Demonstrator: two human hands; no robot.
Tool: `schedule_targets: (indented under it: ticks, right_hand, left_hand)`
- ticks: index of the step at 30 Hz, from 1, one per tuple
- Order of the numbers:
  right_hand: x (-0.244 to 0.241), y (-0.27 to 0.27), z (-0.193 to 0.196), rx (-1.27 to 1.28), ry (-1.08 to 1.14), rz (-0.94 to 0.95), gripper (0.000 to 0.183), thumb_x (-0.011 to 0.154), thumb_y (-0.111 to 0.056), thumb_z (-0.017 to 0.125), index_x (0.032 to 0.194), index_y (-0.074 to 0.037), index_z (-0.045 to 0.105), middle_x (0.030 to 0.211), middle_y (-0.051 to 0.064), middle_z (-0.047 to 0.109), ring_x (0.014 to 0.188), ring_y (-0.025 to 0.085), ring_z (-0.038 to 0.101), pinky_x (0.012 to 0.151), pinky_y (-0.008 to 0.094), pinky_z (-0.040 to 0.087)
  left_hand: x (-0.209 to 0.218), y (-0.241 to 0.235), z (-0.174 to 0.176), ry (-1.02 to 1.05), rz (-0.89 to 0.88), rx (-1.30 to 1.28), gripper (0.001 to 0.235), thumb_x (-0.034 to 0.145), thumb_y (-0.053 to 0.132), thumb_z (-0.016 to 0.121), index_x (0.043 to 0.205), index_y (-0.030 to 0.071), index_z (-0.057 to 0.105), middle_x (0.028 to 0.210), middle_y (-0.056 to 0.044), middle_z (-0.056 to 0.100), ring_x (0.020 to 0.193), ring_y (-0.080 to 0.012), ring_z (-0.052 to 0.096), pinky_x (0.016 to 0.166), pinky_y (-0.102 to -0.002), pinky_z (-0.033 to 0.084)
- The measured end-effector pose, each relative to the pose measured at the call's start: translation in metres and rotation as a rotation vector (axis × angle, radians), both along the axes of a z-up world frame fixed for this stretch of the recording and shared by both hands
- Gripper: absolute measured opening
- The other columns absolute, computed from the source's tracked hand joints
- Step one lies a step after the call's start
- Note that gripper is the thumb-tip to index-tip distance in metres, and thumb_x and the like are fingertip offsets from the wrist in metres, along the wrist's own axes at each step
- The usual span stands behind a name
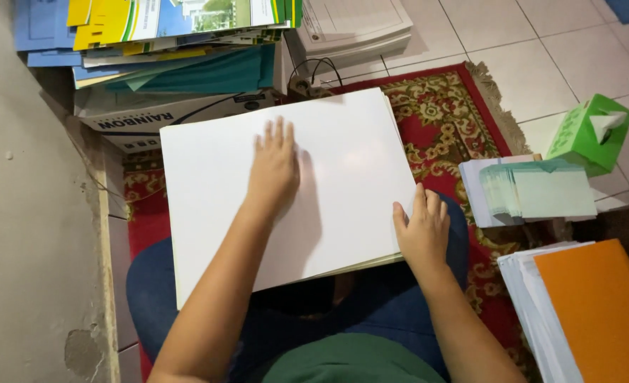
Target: Flipping through a stack of brochures and smoothing each page flat by hand to ensure they are properly aligned and flattened.
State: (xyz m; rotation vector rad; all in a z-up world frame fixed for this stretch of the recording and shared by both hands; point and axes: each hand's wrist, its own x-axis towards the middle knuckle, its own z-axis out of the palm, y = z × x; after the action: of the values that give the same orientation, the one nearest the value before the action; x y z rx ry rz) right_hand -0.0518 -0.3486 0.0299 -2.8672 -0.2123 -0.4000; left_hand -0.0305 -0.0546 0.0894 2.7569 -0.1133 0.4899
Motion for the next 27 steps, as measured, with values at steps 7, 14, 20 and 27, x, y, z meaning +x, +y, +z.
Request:
schedule_targets:
  ticks: [7, 14, 20, 27]
  right_hand:
    - [-0.001, -0.005, 0.02, -0.03, -0.043, 0.04, 0.062, 0.09, -0.04, 0.069, 0.138, -0.001, 0.061, 0.127, 0.018, 0.058, 0.109, 0.041, 0.06, 0.083, 0.055, 0.053]
    - [-0.029, 0.024, 0.098, 0.047, -0.097, 0.301, 0.052, 0.093, -0.013, 0.062, 0.141, 0.005, 0.059, 0.13, 0.028, 0.06, 0.118, 0.049, 0.059, 0.098, 0.056, 0.047]
    - [-0.107, 0.08, 0.157, 0.456, 0.195, 0.733, 0.072, 0.083, -0.004, 0.059, 0.15, 0.005, 0.036, 0.161, 0.031, 0.021, 0.149, 0.048, 0.009, 0.119, 0.059, 0.015]
    - [-0.074, 0.082, 0.121, 1.446, 0.245, 0.726, 0.073, 0.101, -0.047, 0.044, 0.155, 0.0, 0.027, 0.168, 0.018, 0.021, 0.158, 0.033, 0.013, 0.128, 0.049, 0.014]
  left_hand:
    - [-0.017, 0.004, -0.034, -0.12, -0.064, -0.398, 0.047, 0.098, 0.002, 0.046, 0.145, -0.002, 0.049, 0.15, -0.024, 0.049, 0.141, -0.0379, 0.046, 0.121, -0.044, 0.035]
    - [-0.012, 0.021, -0.047, -0.132, 0.127, -0.788, 0.024, 0.102, 0.027, 0.044, 0.091, 0.018, 0.063, 0.072, 0.001, 0.06, 0.069, -0.0157, 0.061, 0.066, -0.031, 0.054]
    - [-0.013, 0.03, -0.042, -0.095, 0.03, -1.192, 0.04, 0.106, 0.034, 0.034, 0.088, 0.011, 0.062, 0.068, -0.004, 0.055, 0.068, -0.0165, 0.054, 0.066, -0.03, 0.047]
    - [-0.039, 0.079, -0.053, 0.188, 0.148, -1.581, 0.055, 0.107, 0.049, 0.025, 0.103, 0.011, 0.064, 0.087, -0.011, 0.074, 0.079, -0.0205, 0.074, 0.061, -0.026, 0.054]
